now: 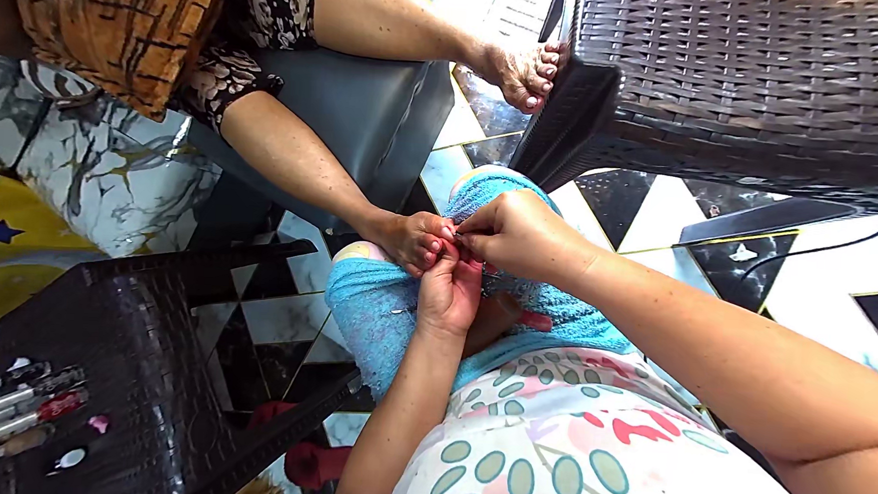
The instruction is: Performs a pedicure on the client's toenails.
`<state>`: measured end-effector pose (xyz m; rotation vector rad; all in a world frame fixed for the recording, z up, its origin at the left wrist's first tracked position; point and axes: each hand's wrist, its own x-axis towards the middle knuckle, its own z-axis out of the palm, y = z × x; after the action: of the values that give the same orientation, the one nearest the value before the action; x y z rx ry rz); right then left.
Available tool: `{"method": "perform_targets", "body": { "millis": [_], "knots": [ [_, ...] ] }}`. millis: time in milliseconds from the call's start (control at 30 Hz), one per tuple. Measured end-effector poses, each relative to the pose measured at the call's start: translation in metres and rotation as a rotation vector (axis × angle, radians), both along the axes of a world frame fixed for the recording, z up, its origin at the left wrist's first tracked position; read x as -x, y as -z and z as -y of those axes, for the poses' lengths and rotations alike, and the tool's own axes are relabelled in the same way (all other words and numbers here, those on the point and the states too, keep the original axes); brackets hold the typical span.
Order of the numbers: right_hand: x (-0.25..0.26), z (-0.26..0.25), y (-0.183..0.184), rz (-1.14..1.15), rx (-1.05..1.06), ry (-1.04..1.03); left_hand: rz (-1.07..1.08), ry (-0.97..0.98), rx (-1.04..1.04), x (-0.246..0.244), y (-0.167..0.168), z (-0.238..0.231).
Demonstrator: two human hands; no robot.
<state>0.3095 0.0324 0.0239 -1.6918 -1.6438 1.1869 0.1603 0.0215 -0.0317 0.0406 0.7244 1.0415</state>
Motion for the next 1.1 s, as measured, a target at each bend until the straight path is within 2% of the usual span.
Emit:
{"method": "perform_targets", "body": {
  "millis": [367,800,900,1000,1100],
  "knots": [
    [0.0,0.001,0.003,-0.031,-0.03,0.029,-0.014,-0.001,0.009,0.0,0.0,0.0],
    [-0.014,0.002,0.008,-0.295,0.128,0.076,-0.046,0.034,-0.01,0.002,0.002,0.0],
    [-0.017,0.007,0.006,-0.081,0.109,0.06,-0.019,0.041,-0.007,0.003,0.001,-0.001],
    [-0.013,0.019,0.007,0.145,-0.065,0.02,0.028,0.031,0.014,0.002,0.0,-0.001],
    [-0.013,0.022,0.007,0.083,-0.102,0.031,0.002,0.035,0.013,0.001,-0.002,-0.001]
  ]
}}
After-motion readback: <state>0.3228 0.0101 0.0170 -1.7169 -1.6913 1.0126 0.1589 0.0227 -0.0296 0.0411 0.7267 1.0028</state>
